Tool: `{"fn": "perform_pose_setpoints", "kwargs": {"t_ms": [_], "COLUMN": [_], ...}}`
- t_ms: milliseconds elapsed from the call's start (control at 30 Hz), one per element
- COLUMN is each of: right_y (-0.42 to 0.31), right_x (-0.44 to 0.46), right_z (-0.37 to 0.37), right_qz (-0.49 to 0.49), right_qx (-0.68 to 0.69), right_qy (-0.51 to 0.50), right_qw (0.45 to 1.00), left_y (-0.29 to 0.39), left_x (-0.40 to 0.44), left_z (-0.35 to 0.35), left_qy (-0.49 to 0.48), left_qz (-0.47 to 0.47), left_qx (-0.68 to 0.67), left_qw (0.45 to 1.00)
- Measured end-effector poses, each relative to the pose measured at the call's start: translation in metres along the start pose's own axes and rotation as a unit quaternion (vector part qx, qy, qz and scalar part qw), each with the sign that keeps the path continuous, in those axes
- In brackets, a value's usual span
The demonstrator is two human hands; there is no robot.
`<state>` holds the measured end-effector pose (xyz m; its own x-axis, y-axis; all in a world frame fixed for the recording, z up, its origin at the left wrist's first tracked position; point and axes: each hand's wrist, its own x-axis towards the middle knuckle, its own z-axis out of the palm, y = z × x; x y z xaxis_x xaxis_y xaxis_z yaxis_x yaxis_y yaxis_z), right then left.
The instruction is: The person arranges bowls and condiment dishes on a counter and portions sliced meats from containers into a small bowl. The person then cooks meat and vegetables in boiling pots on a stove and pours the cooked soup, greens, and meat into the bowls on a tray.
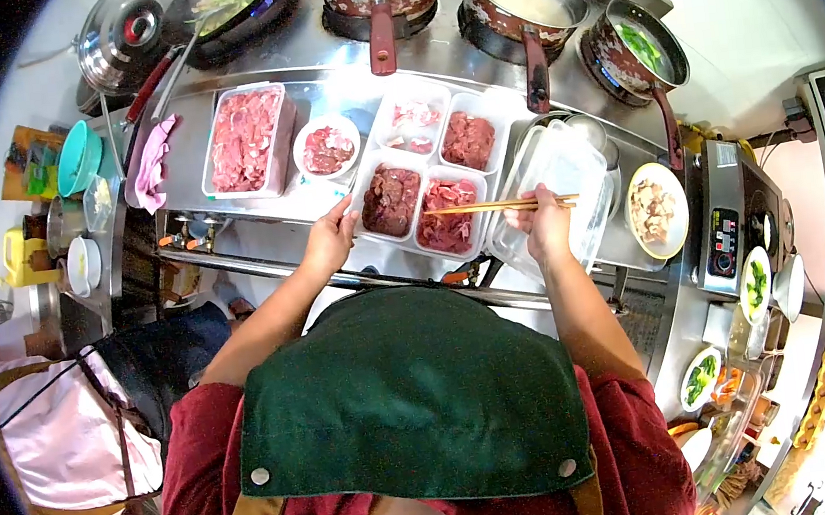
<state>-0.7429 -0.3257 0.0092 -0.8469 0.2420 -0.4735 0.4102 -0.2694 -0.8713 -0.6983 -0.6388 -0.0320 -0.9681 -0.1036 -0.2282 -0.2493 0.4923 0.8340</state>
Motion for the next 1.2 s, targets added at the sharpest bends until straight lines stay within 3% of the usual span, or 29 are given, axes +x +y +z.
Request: {"fn": "perform_pose_setpoints", "kwargs": {"t_ms": [100, 200, 267, 333, 500, 567, 700, 833, 967, 1067, 1200], "right_y": [0.002, -0.006, -0.023, -0.039, -0.036, -0.041, -0.082, -0.077, -0.032, -0.007, -0.023], "right_x": [-0.001, -0.001, -0.002, -0.004, 0.002, -0.001, -0.025, -0.032, -0.01, 0.0, -0.002], "right_z": [-0.009, -0.006, 0.015, 0.053, 0.148, 0.157, 0.096, 0.037, 0.019, 0.016, -0.004], "right_qz": [0.09, 0.087, 0.086, 0.046, 0.003, -0.093, -0.249, -0.206, -0.171, -0.199, -0.152], "right_qx": [0.09, 0.152, 0.161, 0.212, 0.1, -0.003, -0.075, -0.174, -0.215, -0.153, -0.025], "right_qy": [0.017, -0.007, -0.03, -0.103, -0.208, -0.22, -0.116, -0.112, -0.129, -0.106, -0.018], "right_qw": [0.992, 0.984, 0.983, 0.971, 0.973, 0.971, 0.959, 0.956, 0.953, 0.962, 0.988], "left_y": [0.001, 0.005, 0.017, 0.011, 0.004, 0.004, 0.0, 0.004, -0.001, -0.015, -0.036], "left_x": [-0.001, -0.002, -0.005, -0.004, -0.002, -0.002, -0.002, -0.002, -0.001, -0.01, -0.018], "left_z": [0.0, -0.003, -0.007, -0.004, -0.002, -0.002, -0.001, -0.004, -0.011, -0.01, -0.01], "left_qy": [-0.003, 0.002, -0.019, -0.012, -0.015, -0.012, -0.023, -0.034, -0.099, -0.113, -0.082], "left_qz": [-0.004, 0.006, -0.051, -0.045, -0.034, -0.029, -0.044, -0.06, -0.146, -0.214, -0.212], "left_qx": [-0.014, -0.003, -0.02, -0.029, -0.038, -0.041, -0.112, -0.174, -0.278, -0.282, -0.296], "left_qw": [1.0, 1.0, 0.998, 0.998, 0.999, 0.999, 0.993, 0.982, 0.944, 0.928, 0.928]}}
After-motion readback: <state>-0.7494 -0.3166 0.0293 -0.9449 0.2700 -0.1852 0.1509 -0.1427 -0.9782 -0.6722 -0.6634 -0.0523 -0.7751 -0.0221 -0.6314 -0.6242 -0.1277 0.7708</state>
